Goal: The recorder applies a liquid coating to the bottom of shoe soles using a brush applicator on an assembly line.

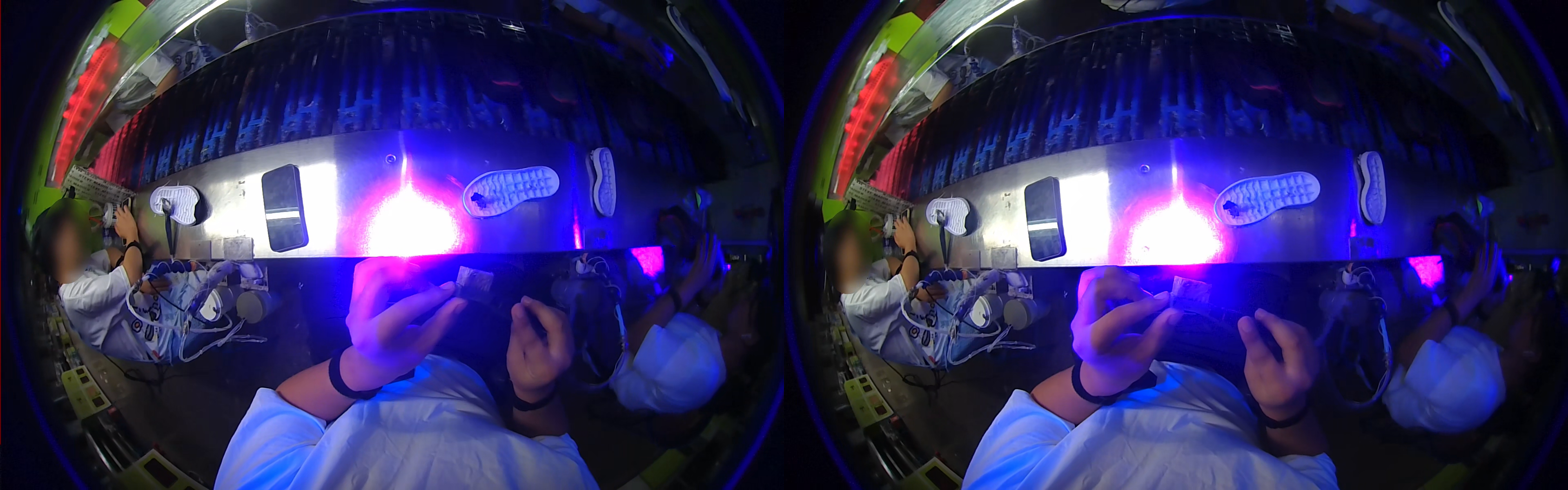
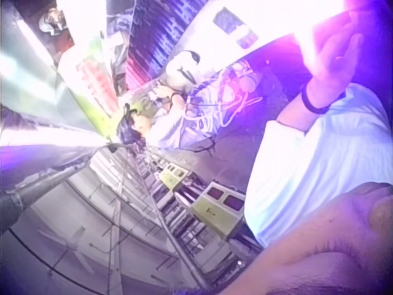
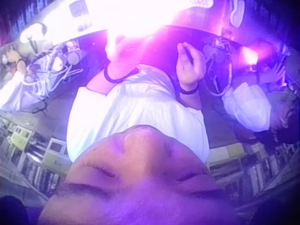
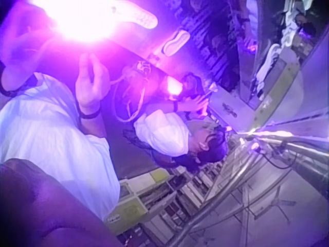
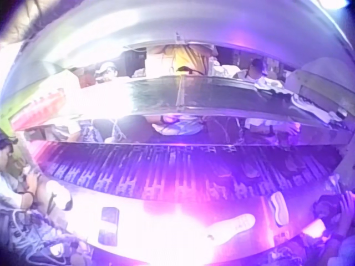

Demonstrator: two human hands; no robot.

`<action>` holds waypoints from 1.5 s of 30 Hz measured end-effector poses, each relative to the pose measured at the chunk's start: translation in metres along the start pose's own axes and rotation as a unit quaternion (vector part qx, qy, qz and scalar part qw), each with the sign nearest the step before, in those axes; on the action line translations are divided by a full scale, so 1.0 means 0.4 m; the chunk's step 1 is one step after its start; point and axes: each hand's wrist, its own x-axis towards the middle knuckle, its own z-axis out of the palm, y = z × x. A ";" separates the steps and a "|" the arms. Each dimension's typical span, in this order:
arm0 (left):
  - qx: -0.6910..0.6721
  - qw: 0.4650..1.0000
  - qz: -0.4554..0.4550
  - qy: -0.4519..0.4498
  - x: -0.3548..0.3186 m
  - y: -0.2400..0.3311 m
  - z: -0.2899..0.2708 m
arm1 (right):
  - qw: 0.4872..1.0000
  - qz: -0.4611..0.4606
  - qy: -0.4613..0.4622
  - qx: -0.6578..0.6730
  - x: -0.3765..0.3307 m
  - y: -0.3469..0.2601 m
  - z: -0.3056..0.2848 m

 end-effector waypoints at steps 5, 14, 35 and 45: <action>0.012 1.000 -0.002 0.007 0.002 0.000 0.010 | 0.999 -0.025 0.008 -0.026 -0.001 0.015 0.004; 0.008 1.000 -0.007 0.016 -0.005 -0.004 0.039 | 0.999 -0.029 0.008 -0.039 -0.012 0.032 0.009; -0.014 0.999 -0.024 0.033 -0.004 -0.036 0.059 | 0.924 0.280 -0.081 0.246 -0.021 0.080 0.030; -0.187 0.937 -0.286 -0.077 -0.014 -0.037 0.113 | 0.789 0.404 -0.134 0.443 -0.013 0.052 0.004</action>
